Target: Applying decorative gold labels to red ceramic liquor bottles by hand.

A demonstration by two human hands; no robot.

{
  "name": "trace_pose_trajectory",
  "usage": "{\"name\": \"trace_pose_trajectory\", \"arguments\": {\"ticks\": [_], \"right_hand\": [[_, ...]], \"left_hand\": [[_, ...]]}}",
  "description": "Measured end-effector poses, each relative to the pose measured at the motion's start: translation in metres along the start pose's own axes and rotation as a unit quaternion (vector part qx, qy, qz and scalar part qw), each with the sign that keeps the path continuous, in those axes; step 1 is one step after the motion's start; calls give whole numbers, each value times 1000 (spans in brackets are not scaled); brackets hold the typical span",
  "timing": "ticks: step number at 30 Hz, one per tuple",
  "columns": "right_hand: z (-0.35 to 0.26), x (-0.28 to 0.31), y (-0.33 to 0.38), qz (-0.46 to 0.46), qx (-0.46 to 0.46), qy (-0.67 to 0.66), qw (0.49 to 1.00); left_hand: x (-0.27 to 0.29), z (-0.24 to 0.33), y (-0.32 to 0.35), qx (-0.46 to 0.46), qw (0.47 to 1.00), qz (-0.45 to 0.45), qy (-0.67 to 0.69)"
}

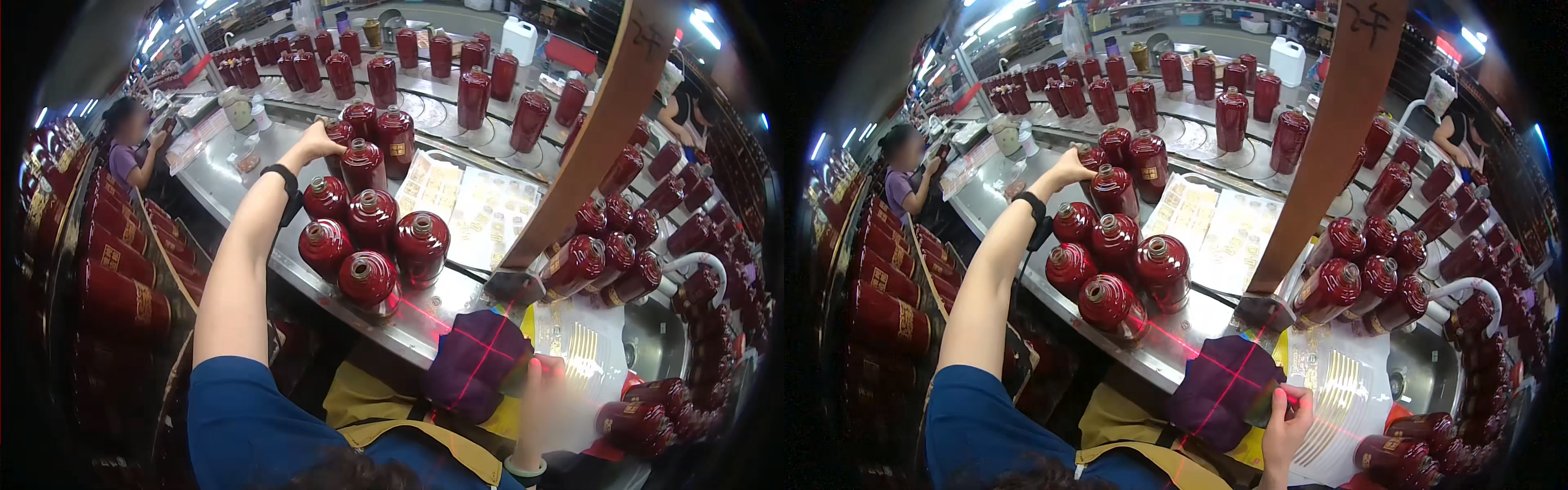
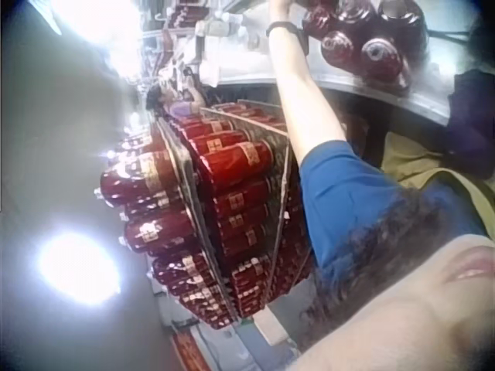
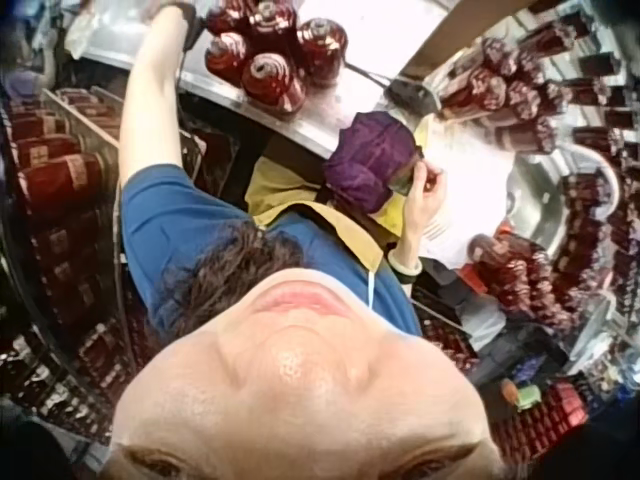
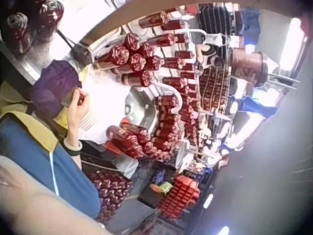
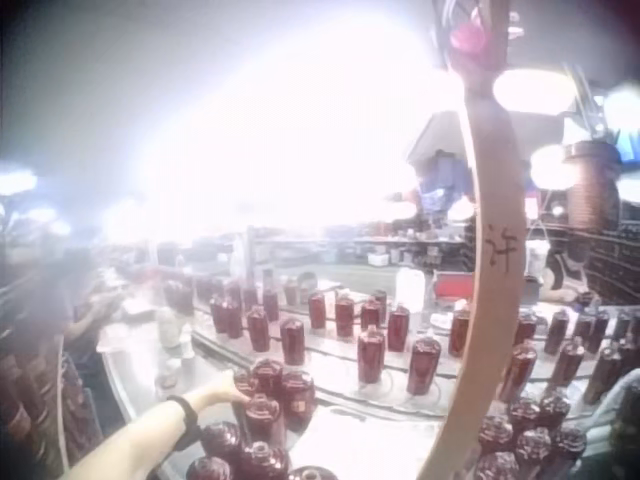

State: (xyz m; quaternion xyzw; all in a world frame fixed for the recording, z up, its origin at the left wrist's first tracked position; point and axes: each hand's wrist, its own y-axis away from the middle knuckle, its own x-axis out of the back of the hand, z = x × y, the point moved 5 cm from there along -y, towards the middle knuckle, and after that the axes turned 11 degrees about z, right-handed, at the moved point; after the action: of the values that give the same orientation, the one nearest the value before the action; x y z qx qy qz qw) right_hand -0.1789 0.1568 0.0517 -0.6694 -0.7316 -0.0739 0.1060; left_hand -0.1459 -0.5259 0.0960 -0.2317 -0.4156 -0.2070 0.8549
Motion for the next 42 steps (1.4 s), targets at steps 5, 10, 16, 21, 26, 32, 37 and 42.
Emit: {"name": "trace_pose_trajectory", "arguments": {"ticks": [5,10,16,21,26,32,37,42], "right_hand": [[-10,-2,8,-2,-8,-9,1000],[-14,-7,15,-59,65,-28,996],[-48,-18,18,-106,120,-101,982],[-57,-14,22,-136,146,-161,967],[-61,17,28,-66,251,-104,960],[-42,14,52,-88,193,-14,977],[-29,11,49,-57,194,6,979],[-18,4,35,-51,171,-4,984]], "left_hand": [[45,50,39,42,993,73,85],[147,95,14,-50,958,111,258],[248,232,131,-302,889,300,171],[186,285,246,-136,638,240,719],[48,310,347,42,646,-81,758],[-84,278,421,225,631,-366,646],[-123,269,425,263,602,-428,620],[-143,267,413,265,605,-415,625]]}}
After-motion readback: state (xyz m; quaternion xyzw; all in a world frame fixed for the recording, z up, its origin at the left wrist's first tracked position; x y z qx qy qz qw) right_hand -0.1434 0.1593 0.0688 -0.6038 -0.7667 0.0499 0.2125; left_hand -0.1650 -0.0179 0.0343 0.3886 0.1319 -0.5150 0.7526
